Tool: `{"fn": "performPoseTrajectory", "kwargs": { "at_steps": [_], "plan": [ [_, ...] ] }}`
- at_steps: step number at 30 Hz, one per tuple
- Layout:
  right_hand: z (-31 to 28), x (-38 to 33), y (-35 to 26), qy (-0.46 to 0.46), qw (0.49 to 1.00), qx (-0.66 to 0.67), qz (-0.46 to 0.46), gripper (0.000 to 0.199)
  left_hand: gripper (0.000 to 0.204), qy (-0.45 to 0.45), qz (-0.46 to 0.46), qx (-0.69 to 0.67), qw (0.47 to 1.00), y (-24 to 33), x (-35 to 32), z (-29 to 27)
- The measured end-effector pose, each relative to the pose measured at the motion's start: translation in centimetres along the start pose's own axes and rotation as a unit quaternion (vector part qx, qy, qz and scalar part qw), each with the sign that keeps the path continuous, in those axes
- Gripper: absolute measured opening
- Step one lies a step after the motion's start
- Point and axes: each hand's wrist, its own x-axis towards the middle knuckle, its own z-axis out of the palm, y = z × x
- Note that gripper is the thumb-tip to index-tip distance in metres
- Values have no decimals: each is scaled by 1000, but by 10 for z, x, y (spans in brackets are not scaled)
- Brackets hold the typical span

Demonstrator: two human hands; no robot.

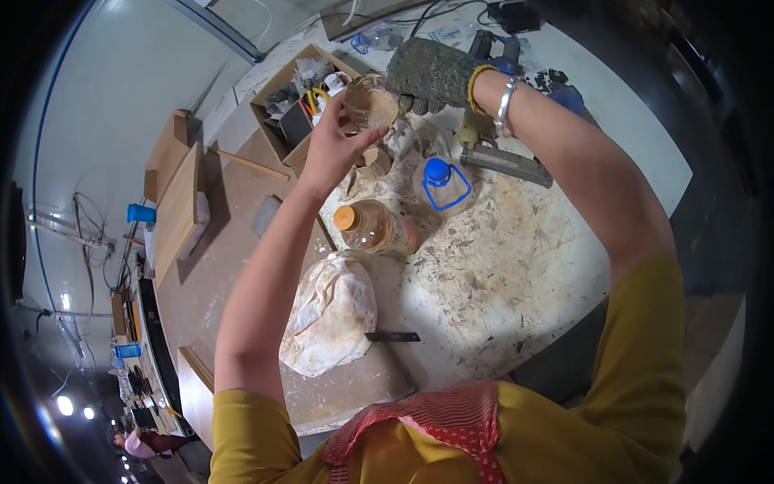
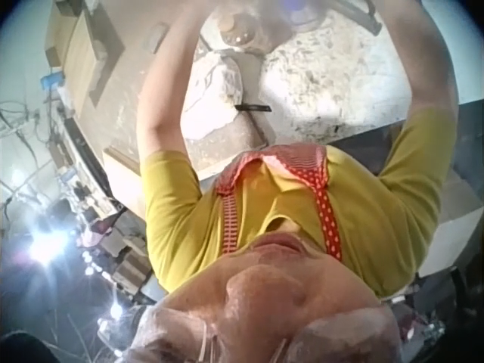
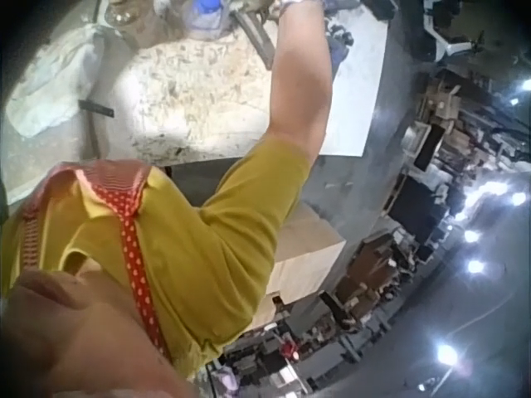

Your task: The person applies a liquid finish to wooden boards using a cloth, then sands the edges with a sanding block. They wipe the surfaces clean and stack the finished boards on the workbench.

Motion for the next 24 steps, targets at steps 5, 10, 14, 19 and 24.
{"fn": "performPoseTrajectory", "kwargs": {
  "at_steps": [5,10,14,19,24],
  "plan": [
    [49,-8,23,-153,979,-118,66,25,83,8,6,31,999,-46,-2,-11],
    [109,-26,43,-159,919,-57,357,20,44,54,-100,4,994,-85,-58,-55],
    [137,-39,60,-226,906,-22,356,26,35,33,-221,-23,974,-106,-89,-62],
    [55,-38,19,-98,922,1,375,35,27,40,-173,65,982,-107,-84,-60],
    [-18,-56,-86,-135,919,205,308,59,41,-2,-214,151,965,-99,-52,-53]
  ]
}}
